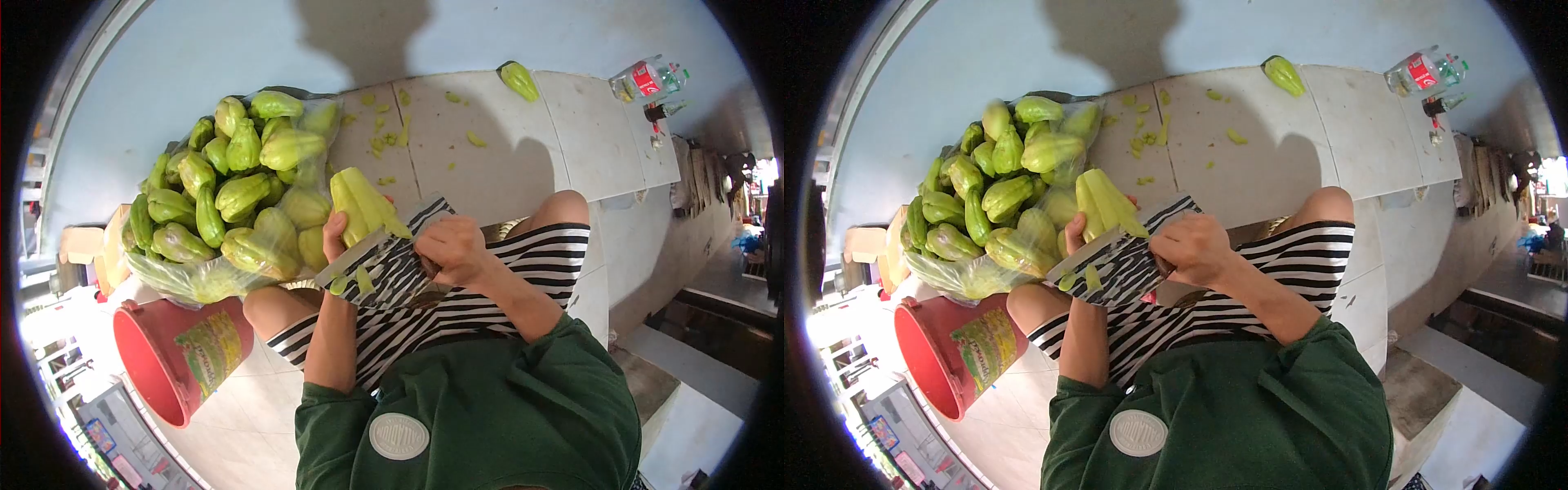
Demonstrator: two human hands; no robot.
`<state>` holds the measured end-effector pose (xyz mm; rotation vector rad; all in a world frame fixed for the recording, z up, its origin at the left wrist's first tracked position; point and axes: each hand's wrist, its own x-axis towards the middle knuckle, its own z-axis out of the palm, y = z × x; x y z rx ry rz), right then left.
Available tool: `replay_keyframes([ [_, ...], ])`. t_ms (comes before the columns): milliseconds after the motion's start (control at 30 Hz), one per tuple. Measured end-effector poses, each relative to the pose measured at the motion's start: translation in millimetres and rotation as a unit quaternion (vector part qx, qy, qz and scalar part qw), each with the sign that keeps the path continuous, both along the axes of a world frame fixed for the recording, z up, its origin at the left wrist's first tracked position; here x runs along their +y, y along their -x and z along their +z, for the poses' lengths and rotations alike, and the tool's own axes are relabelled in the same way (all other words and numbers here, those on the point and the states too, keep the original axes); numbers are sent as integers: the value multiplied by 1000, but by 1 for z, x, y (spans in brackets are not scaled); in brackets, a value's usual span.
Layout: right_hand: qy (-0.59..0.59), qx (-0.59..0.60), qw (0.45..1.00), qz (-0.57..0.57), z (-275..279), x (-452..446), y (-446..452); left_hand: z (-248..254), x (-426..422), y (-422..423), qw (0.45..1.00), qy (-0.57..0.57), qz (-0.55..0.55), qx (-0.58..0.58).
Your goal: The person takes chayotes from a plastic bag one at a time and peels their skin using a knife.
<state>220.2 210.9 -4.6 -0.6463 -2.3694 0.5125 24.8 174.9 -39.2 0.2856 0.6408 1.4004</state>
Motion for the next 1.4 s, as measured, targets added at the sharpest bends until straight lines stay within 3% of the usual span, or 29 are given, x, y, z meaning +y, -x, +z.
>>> replay_keyframes([
  [167, 51, -27, 998, -27, -26, 12, -9, -2, 2, 1, 999, -11, 40, 11],
  [267, 57, -46, 997, -28, -19, 9, -11, -6, 0, 6, 1000, 0, 10, 4],
  [400, 12, 10, 1000, 1, -12, 9, -3, -12, 0, 6, 1000, -17, -14, 16],
  [433, 38, 17, 998, -37, -27, 17, -5, -15, -3, 0, 999, -16, 40, 8],
  [500, 97, -22, 992, -80, -39, 26, -12, -12, -3, 5, 999, -13, 37, -13],
  [733, 59, 6, 998, -36, -27, 15, -8, -11, -6, 0, 999, -22, 26, -17],
  [833, 128, -50, 984, -113, -44, 27, -13, -10, -4, 4, 999, -10, 21, -22],
  [967, 103, -27, 993, -58, -22, 20, -10, -22, -9, -1, 996, 40, 48, -59],
  [1033, 101, -9, 994, -42, -33, 20, -12, -17, -10, -2, 999, 25, 28, -22],
  [1100, 166, -46, 976, -135, -55, 35, -16, -9, -7, 0, 1000, 11, -2, 3],
  [1233, 93, -44, 988, -115, -46, 27, -10, -5, -2, -2, 1000, -3, 8, -20],
  [1333, 67, 29, 994, -80, -46, 27, -4, -15, -5, 1, 999, -25, -8, 37],
  [1400, 196, -107, 952, -209, -62, 46, -9, -12, -3, 1, 999, -27, -17, 32],
])
